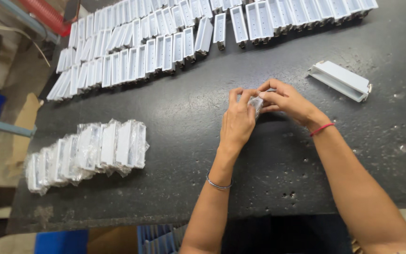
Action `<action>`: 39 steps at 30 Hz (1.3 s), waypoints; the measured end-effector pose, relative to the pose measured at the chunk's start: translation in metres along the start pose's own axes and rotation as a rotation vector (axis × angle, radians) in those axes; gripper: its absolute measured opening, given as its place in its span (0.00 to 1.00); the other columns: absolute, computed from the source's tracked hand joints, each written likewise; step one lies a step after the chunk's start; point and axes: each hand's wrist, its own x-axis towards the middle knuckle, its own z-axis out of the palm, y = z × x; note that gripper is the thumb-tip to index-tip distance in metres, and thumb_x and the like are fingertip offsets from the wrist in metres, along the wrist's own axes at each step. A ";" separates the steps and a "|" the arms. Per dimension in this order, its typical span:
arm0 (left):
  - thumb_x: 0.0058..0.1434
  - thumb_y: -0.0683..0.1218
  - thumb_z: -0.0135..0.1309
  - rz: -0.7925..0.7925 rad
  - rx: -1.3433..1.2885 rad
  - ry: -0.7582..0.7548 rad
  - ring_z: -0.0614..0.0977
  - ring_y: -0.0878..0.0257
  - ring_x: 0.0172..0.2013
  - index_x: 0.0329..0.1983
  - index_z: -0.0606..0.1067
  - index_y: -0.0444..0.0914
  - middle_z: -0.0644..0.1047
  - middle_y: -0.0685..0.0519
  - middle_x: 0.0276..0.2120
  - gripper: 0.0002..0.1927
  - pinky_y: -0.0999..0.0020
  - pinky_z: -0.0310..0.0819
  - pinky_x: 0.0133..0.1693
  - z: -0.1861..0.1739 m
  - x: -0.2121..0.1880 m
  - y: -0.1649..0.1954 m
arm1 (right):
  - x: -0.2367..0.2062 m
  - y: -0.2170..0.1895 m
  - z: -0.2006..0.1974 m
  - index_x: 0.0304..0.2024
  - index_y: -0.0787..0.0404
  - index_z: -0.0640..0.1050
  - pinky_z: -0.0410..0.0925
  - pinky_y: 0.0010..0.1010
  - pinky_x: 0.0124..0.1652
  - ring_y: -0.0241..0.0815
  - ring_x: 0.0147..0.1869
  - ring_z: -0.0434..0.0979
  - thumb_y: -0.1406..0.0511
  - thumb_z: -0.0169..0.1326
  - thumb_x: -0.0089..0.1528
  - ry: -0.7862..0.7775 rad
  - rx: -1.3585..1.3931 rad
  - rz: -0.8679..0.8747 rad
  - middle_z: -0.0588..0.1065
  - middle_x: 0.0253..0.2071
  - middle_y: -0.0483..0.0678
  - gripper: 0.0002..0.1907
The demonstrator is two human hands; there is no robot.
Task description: The person wraps individual white plastic components in clear plastic bags at a workbench. They pick up each component, place it into a bag, seal the bag, and set the wrapped item aside. The process is repeated continuously throughout the clip.
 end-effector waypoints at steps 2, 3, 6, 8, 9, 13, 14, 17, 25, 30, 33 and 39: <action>0.65 0.42 0.49 0.010 -0.016 0.008 0.82 0.37 0.43 0.56 0.71 0.46 0.68 0.41 0.61 0.16 0.47 0.77 0.42 0.003 -0.002 -0.009 | 0.001 0.004 0.000 0.50 0.63 0.73 0.75 0.33 0.51 0.37 0.51 0.78 0.64 0.53 0.67 0.003 0.018 -0.014 0.75 0.47 0.48 0.12; 0.65 0.42 0.49 0.021 -0.027 0.028 0.81 0.37 0.44 0.57 0.70 0.45 0.68 0.40 0.61 0.17 0.47 0.77 0.44 0.006 -0.003 -0.012 | 0.003 0.006 -0.001 0.50 0.64 0.72 0.74 0.34 0.50 0.38 0.51 0.77 0.64 0.54 0.67 -0.019 0.022 -0.019 0.75 0.48 0.48 0.13; 0.62 0.45 0.49 -0.030 -0.174 0.125 0.81 0.37 0.46 0.60 0.67 0.41 0.70 0.40 0.58 0.22 0.46 0.76 0.46 0.014 0.000 -0.020 | 0.010 0.007 -0.010 0.54 0.64 0.73 0.73 0.33 0.51 0.40 0.52 0.78 0.63 0.53 0.68 -0.005 -0.087 -0.003 0.75 0.49 0.50 0.15; 0.68 0.51 0.49 -0.024 -0.204 0.185 0.81 0.38 0.49 0.60 0.67 0.43 0.73 0.40 0.57 0.19 0.47 0.76 0.50 0.022 0.006 -0.019 | 0.015 0.008 -0.018 0.56 0.64 0.72 0.73 0.33 0.51 0.42 0.52 0.78 0.65 0.53 0.68 0.004 -0.137 -0.005 0.77 0.50 0.53 0.16; 0.68 0.51 0.48 -0.051 -0.184 0.171 0.81 0.38 0.49 0.59 0.68 0.44 0.74 0.40 0.57 0.18 0.46 0.76 0.50 0.026 0.006 -0.018 | 0.016 0.010 -0.022 0.58 0.65 0.72 0.72 0.34 0.51 0.43 0.51 0.78 0.66 0.54 0.69 0.022 -0.175 -0.020 0.77 0.50 0.55 0.16; 0.66 0.53 0.50 -0.051 -0.195 0.126 0.81 0.38 0.51 0.60 0.68 0.45 0.77 0.41 0.54 0.20 0.46 0.75 0.51 0.047 0.012 -0.019 | 0.020 0.027 -0.042 0.58 0.68 0.68 0.72 0.31 0.54 0.43 0.54 0.78 0.68 0.54 0.69 -0.050 -0.265 -0.155 0.76 0.50 0.56 0.17; 0.64 0.53 0.51 -0.040 -0.205 0.105 0.82 0.39 0.52 0.59 0.68 0.44 0.78 0.41 0.54 0.21 0.47 0.76 0.51 0.053 0.013 -0.022 | 0.021 0.034 -0.046 0.57 0.68 0.67 0.72 0.30 0.55 0.42 0.54 0.78 0.69 0.55 0.69 -0.060 -0.245 -0.185 0.75 0.49 0.56 0.17; 0.58 0.52 0.55 -0.044 -0.315 0.022 0.83 0.41 0.51 0.60 0.67 0.40 0.80 0.40 0.51 0.27 0.51 0.75 0.54 0.070 0.022 -0.031 | 0.025 0.051 -0.056 0.56 0.70 0.65 0.69 0.28 0.49 0.39 0.51 0.74 0.71 0.58 0.68 -0.006 -0.343 -0.211 0.74 0.48 0.55 0.19; 0.46 0.43 0.61 0.120 -0.227 -0.065 0.79 0.44 0.54 0.64 0.65 0.41 0.75 0.40 0.54 0.38 0.55 0.77 0.53 0.090 0.004 -0.012 | -0.019 0.037 -0.052 0.57 0.69 0.67 0.70 0.30 0.47 0.42 0.49 0.75 0.70 0.54 0.70 0.025 -0.292 -0.121 0.74 0.50 0.54 0.16; 0.52 0.37 0.54 0.025 -0.048 0.186 0.81 0.49 0.50 0.63 0.68 0.45 0.77 0.45 0.51 0.33 0.59 0.80 0.50 0.049 -0.024 0.006 | -0.058 0.004 -0.052 0.62 0.68 0.67 0.73 0.32 0.53 0.44 0.57 0.77 0.64 0.52 0.70 -0.115 -0.246 -0.093 0.75 0.55 0.52 0.21; 0.71 0.29 0.43 0.009 0.302 0.473 0.79 0.58 0.42 0.64 0.70 0.44 0.76 0.51 0.51 0.24 0.68 0.78 0.43 -0.020 -0.023 -0.013 | -0.070 -0.006 -0.062 0.62 0.70 0.70 0.71 0.33 0.55 0.43 0.59 0.76 0.63 0.53 0.70 -0.079 -0.406 -0.142 0.75 0.58 0.53 0.22; 0.55 0.31 0.54 -0.229 0.998 0.582 0.77 0.51 0.48 0.61 0.73 0.49 0.71 0.51 0.60 0.32 0.64 0.78 0.45 -0.156 -0.031 -0.076 | -0.080 -0.011 -0.072 0.59 0.65 0.77 0.69 0.32 0.51 0.43 0.52 0.78 0.61 0.56 0.69 0.001 -0.564 -0.068 0.79 0.51 0.54 0.19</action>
